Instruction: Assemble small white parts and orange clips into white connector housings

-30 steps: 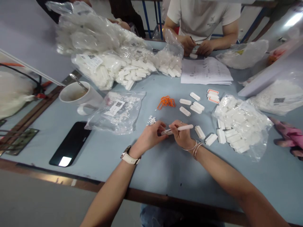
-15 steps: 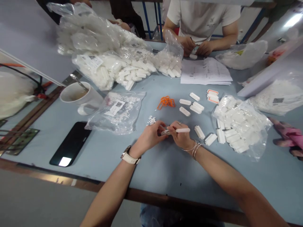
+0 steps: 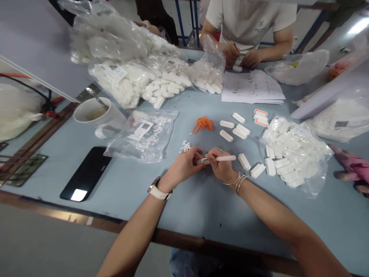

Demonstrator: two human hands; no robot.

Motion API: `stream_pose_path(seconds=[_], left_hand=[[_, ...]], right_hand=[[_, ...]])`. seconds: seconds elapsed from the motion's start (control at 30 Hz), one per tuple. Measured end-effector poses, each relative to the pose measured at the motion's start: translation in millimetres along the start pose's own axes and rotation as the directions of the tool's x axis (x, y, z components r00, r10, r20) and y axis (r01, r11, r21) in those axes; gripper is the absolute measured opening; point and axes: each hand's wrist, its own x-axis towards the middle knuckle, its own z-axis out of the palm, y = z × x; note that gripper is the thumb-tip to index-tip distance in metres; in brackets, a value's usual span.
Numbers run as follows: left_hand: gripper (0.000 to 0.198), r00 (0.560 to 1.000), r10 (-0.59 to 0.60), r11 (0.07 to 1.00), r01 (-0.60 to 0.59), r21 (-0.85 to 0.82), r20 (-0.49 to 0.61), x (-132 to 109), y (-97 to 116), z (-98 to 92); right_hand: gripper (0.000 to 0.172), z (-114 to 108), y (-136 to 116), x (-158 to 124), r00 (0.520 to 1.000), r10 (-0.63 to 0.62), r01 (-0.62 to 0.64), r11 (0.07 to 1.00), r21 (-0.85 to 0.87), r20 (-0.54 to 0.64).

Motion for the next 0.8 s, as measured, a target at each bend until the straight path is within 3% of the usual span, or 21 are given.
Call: stream_pose_path(seconds=[0.6,0.8], left_hand=[[0.03,0.999,-0.034,0.999,0.034,-0.04,0.014,0.6,2.4,-0.6],[0.028,0.999,-0.038,0.999,0.038,-0.013,0.002,-0.6,3.0,-0.5]], right_hand=[[0.044,2.3,-0.5,1.0,0.998,-0.044,0.04,0.997,-0.07,-0.049],[0.052,2.5,-4.5,4.6,0.998,-0.055,0.061,0.981,-0.186,0.035]])
